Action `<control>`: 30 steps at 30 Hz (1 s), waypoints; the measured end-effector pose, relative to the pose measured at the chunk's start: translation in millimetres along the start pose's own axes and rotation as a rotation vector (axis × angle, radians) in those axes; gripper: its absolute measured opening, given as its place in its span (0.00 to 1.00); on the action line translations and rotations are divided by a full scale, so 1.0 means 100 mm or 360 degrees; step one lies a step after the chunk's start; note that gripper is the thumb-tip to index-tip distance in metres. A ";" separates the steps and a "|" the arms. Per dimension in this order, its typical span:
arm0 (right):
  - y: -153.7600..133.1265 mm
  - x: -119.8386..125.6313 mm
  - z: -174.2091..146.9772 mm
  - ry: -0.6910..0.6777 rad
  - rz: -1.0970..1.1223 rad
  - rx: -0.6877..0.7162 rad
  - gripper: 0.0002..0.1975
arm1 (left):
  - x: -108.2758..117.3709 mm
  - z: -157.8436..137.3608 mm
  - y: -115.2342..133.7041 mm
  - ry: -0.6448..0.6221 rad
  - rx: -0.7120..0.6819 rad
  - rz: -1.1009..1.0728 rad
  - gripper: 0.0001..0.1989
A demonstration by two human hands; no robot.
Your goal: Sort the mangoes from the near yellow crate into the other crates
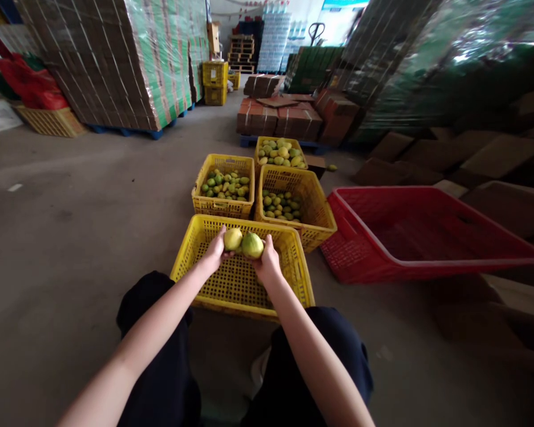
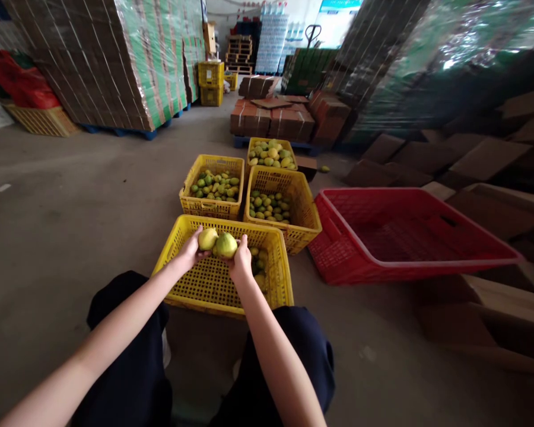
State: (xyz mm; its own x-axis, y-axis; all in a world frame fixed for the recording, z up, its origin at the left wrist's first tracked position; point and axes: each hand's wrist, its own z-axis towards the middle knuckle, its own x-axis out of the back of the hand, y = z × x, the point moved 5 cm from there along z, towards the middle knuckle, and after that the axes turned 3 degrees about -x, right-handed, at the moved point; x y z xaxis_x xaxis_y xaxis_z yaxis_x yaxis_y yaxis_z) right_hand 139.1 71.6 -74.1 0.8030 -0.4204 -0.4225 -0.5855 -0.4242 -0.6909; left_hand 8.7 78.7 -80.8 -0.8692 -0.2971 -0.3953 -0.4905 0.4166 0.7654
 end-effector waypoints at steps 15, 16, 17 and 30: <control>-0.03 -0.08 -0.06 -0.0136 0.0071 0.0072 0.17 | -0.11 -0.09 0.10 -0.0356 -0.0284 0.0101 0.26; -0.03 -0.06 -0.05 -0.0086 0.0080 0.0090 0.18 | -0.10 -0.09 0.08 -0.0344 -0.0307 0.0123 0.26; -0.02 -0.05 -0.04 -0.0055 0.0080 0.0103 0.19 | -0.10 -0.09 0.07 -0.0330 -0.0314 0.0134 0.25; -0.10 -0.15 -0.15 -0.0445 0.0069 -0.0317 0.11 | -0.21 -0.33 0.12 -0.0449 -0.0220 0.0009 0.22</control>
State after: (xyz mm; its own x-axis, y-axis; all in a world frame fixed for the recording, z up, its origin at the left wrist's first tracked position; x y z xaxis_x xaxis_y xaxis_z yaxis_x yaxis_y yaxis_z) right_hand 130.7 70.1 -52.0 0.7601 -0.2168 -0.6126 -0.6079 -0.5704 -0.5524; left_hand 22.7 61.8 -46.7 -0.8644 -0.0370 -0.5014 -0.4893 0.2911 0.8221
